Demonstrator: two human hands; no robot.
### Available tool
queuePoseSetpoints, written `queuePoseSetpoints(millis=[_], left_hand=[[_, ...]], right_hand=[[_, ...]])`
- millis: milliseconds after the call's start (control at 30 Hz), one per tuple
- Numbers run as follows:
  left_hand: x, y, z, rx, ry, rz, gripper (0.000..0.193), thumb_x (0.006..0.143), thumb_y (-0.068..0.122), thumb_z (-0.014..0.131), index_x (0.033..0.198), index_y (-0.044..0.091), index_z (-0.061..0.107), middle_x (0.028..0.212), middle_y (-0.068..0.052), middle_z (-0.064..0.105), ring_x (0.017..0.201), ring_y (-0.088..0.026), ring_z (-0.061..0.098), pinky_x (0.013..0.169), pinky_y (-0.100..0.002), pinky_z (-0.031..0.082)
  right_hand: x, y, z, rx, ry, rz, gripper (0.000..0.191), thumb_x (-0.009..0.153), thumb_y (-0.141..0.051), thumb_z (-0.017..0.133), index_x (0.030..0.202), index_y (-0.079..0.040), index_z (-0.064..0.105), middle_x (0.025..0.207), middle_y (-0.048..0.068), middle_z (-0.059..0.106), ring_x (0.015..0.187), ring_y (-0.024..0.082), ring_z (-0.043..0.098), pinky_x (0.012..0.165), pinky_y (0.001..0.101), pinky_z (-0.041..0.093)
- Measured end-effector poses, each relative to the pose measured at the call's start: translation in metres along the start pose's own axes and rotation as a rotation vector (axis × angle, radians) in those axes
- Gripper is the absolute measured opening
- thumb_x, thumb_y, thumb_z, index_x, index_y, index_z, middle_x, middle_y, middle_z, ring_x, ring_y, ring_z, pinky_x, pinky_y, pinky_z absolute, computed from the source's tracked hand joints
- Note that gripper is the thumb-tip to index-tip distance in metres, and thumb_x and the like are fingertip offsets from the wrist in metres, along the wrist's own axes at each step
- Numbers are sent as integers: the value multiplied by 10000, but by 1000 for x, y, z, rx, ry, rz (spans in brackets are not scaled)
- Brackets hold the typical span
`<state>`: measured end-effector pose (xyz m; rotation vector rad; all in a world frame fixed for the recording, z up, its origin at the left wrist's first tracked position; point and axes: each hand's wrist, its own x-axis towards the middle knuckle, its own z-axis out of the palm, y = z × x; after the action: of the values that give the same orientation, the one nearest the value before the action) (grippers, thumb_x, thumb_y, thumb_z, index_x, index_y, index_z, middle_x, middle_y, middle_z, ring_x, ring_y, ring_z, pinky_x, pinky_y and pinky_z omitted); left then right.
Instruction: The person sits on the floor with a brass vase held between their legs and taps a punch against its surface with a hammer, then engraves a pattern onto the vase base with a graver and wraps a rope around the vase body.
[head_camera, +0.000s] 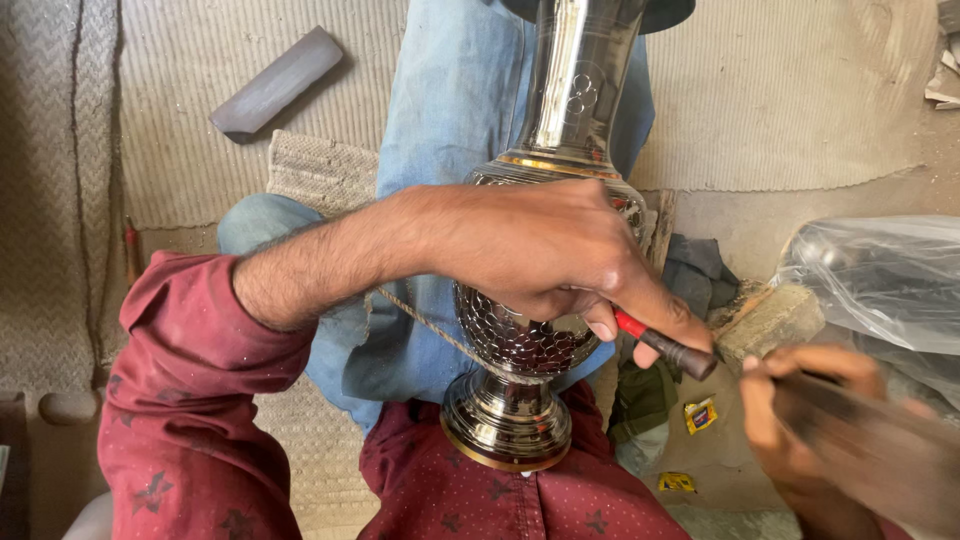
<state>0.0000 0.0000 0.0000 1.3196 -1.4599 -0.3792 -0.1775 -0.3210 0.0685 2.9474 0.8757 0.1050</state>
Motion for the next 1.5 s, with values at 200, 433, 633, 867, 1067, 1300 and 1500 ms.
queuePoseSetpoints(millis=[200, 433, 633, 867, 1067, 1300, 1500], left_hand=[[-2, 9, -3, 3, 90, 80, 543, 905, 69, 713, 1424, 151, 580, 1231, -74, 738, 1012, -281, 731, 700, -412, 533], [-34, 43, 53, -149, 925, -362, 457, 1008, 51, 754, 1419, 100, 559, 1282, -48, 737, 898, -78, 706, 682, -209, 598], [-42, 43, 73, -230, 1022, -424, 576, 1013, 33, 792, 1493, 29, 475, 1174, -45, 770, 622, 2, 581, 566, -168, 478], [-42, 41, 63, -18, 875, -406, 533, 998, 118, 815, 1467, 108, 561, 1343, -23, 746, 626, -62, 628, 600, -206, 518], [-40, 35, 51, 119, 795, -251, 565, 982, 152, 791, 1469, 113, 507, 1371, -76, 667, 1165, -270, 732, 943, -321, 610], [-41, 33, 45, -14, 703, -193, 528, 1025, 120, 735, 1486, 118, 477, 1288, -12, 719, 1173, -235, 748, 940, -297, 617], [-38, 30, 45, 23, 704, -159, 556, 985, 142, 758, 1481, 163, 506, 1306, -16, 711, 1134, -277, 719, 923, -310, 617]], right_hand=[[-17, 2, 47, 341, 256, 345, 545, 784, 63, 803, 1233, 70, 495, 1030, 121, 638, 823, 233, 653, 702, 339, 541], [-1, 13, 40, 702, 217, 473, 743, 964, 54, 802, 1481, 37, 269, 986, 136, 646, 801, 183, 679, 752, 276, 577], [30, 20, 25, 758, 129, 501, 663, 991, 77, 818, 1487, 41, 380, 977, 102, 685, 866, 138, 708, 824, 252, 592], [46, 27, 11, 666, 58, 423, 496, 986, 94, 770, 1347, 46, 432, 1022, 135, 706, 922, 162, 733, 863, 258, 606], [44, 34, 6, 720, 85, 430, 503, 991, 83, 753, 1389, 43, 448, 1008, 84, 693, 885, 126, 709, 819, 237, 591], [17, 56, -16, 518, -109, 621, 94, 1080, 48, 681, 1081, 55, 588, 926, 133, 650, 795, 168, 636, 751, 286, 522], [-5, 85, -23, 609, -38, 509, 119, 1189, 53, 556, 1094, -18, 543, 999, 62, 597, 866, 112, 620, 864, 229, 542]])
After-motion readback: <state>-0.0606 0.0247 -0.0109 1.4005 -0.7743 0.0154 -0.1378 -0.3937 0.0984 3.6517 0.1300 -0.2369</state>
